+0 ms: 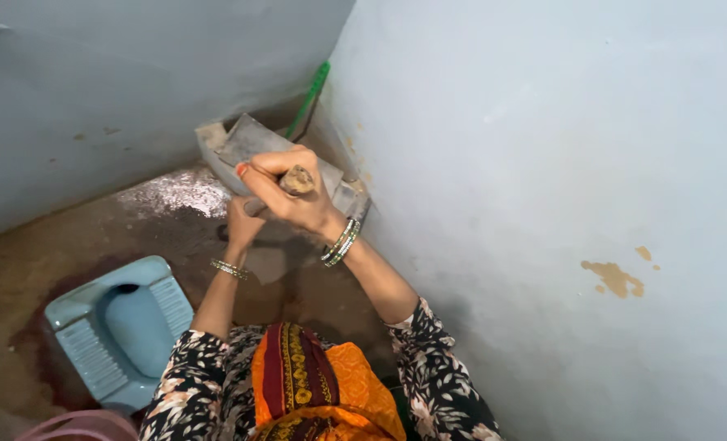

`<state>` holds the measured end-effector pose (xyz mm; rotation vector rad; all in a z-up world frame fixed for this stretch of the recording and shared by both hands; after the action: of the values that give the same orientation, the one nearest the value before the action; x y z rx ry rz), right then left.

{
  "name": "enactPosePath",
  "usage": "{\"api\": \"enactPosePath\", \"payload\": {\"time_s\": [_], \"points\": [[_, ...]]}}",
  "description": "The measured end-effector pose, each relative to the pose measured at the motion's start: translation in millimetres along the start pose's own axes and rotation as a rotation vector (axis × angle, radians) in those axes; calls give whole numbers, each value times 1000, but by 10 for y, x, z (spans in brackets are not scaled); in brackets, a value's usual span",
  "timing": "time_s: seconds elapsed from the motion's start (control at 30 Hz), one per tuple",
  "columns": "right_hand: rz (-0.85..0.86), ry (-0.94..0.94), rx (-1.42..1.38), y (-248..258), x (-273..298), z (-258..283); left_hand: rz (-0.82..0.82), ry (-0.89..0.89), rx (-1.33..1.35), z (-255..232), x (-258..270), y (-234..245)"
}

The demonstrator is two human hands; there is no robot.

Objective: The person prepares a cleaning solution in a bucket, rinses a mop, and سپس uses a long-handled tool to scrub the interior and surrounding floor of a squat toilet.

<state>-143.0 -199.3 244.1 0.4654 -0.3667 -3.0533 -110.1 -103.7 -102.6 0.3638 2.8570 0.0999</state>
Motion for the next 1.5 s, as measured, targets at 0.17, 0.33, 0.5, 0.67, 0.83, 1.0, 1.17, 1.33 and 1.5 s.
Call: {"api": "enactPosePath", "payload": {"time_s": [0.17, 0.33, 0.5, 0.67, 0.83, 1.0, 1.17, 1.33, 1.5], "points": [[-46, 9, 61, 487, 249, 15, 56, 58, 141, -170, 1, -638], [-115, 13, 102, 887, 496, 59, 121, 51, 197, -154, 75, -1195], [-170, -36, 142, 1218, 741, 99, 189, 77, 109, -106, 179, -1709], [-208, -63, 180, 1434, 916, 153, 279, 48, 166, -366, 234, -2121], [-193, -48, 96, 1434, 1092, 193, 334, 43, 508, -959, 325, -2351], [-260, 19, 177, 1268, 1166, 209, 507, 226, 894, -1007, 440, -2230], [-354, 38, 221, 1170, 1143, 281, 676, 109, 483, -1064, 271, -1983], [-392, 78, 165, 1049, 1012, 342, 749, -34, 366, -1206, 69, -1721], [-430, 75, 111, 883, 919, 356, 748, -5, 258, -1067, 1, -1424]]}}
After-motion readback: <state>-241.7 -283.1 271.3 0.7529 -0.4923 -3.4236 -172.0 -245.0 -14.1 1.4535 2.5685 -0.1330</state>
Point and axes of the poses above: each hand's wrist, its own x-axis away from the middle knuckle, its own y-axis out of the back of the hand, z = x × y, the point moved 3 cm from there along -x, towards the middle knuckle, and after that the axes turned 4 degrees about -y, right-handed, at the moved point
